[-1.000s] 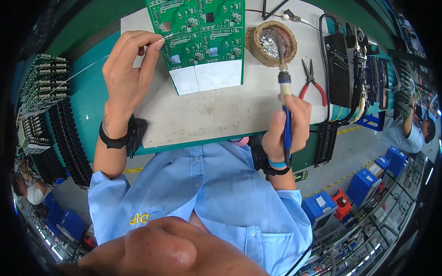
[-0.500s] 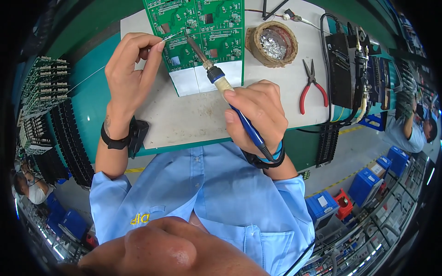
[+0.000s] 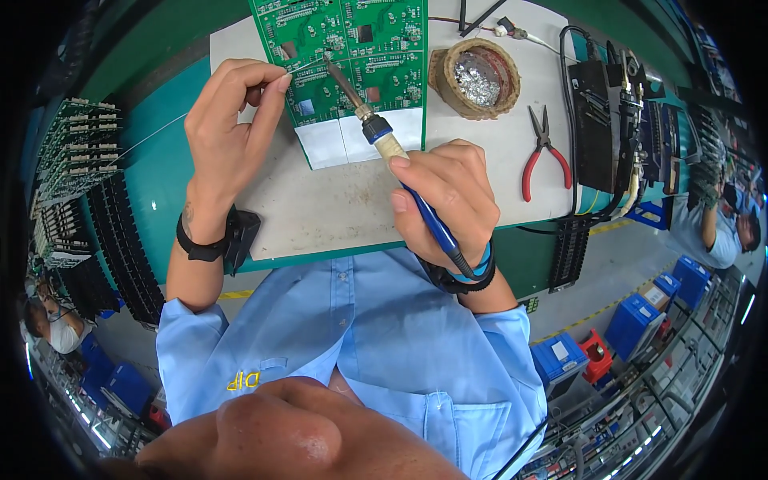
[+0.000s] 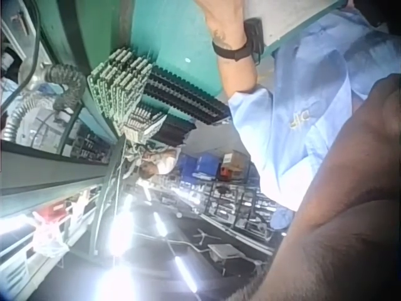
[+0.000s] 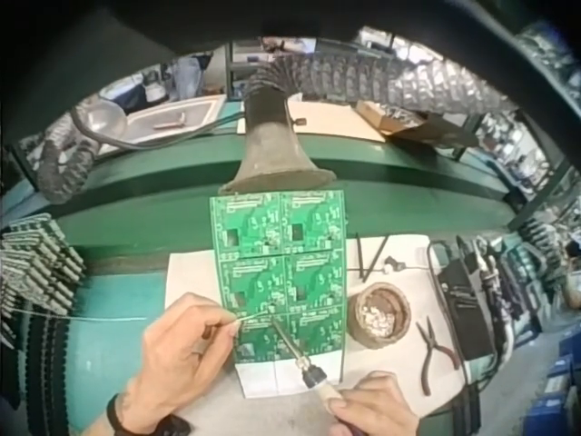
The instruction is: The person solders components onto a circuit board using a soldering iron and wire, then sets it aside to pick up a new one. They position the new circuit board on the workspace and solder its components with the soldering iron and wire.
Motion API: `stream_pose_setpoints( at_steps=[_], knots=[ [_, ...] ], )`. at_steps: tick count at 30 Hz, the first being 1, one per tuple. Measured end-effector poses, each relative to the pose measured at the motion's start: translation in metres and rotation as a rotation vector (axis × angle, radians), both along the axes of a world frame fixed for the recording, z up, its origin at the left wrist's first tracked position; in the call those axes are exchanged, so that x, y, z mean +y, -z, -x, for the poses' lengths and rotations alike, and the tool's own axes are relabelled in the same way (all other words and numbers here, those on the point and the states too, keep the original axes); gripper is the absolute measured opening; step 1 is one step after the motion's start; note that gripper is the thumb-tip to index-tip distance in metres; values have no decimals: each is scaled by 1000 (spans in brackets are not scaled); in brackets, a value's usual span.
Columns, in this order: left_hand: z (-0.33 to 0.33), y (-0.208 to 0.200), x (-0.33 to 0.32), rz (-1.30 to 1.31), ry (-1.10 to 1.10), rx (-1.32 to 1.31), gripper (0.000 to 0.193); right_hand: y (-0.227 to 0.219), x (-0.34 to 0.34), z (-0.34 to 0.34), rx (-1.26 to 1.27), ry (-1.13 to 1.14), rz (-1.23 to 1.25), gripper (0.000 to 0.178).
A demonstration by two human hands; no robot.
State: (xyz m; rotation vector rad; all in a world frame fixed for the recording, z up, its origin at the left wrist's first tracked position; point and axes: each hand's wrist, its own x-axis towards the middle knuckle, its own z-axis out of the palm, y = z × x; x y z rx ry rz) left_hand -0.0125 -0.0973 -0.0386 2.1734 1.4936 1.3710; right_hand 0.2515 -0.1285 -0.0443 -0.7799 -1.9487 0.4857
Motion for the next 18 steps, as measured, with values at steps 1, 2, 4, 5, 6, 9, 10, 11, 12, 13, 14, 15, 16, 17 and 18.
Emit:
stream_pose_setpoints(
  at_steps=[1, 2, 4, 5, 6, 9, 10, 11, 12, 13, 14, 15, 16, 17, 18],
  knots=[
    [0, 0, 0, 0, -3, 3, 13, 0, 0, -1, -12, -7, 4, 26],
    [0, 1, 0, 0, -6, 7, 13, 0, -1, -2, -24, -13, 9, 25],
    [0, 1, -1, 3, -9, 5, 13, 0, -1, -2, -26, -15, 7, 25],
    [0, 1, -1, 6, -11, 4, 13, 0, -1, -2, -28, -16, 6, 25],
    [0, 1, -1, 9, -13, 3, 13, 0, -1, -2, -30, -18, 5, 26],
    [0, 2, 0, -10, -19, 13, 13, 2, 0, -3, -32, -23, 7, 26],
    [0, 2, 0, -19, -22, 18, 14, 2, 0, -3, -32, -26, 8, 26],
    [0, 2, 0, -20, -22, 18, 14, 2, 0, -3, -32, -26, 8, 26],
    [0, 3, 1, -34, -17, 27, 14, 2, 0, -3, -34, -25, 9, 26],
    [1, 3, 1, -48, -13, 35, 15, 2, 0, -3, -35, -24, 9, 26],
    [1, 4, 2, -62, -8, 44, 15, 2, 0, -3, -36, -22, 10, 26],
    [2, 4, 2, -63, -8, 44, 15, 2, 0, -3, -36, -22, 10, 26],
    [2, 4, 2, -68, -2, 61, 15, 2, 0, -3, -33, -21, 8, 26],
    [3, 4, 2, -74, 3, 79, 14, 2, 0, -3, -30, -21, 6, 26],
    [3, 4, 2, -80, 9, 96, 13, 3, 0, -3, -28, -20, 5, 25]
  ],
)
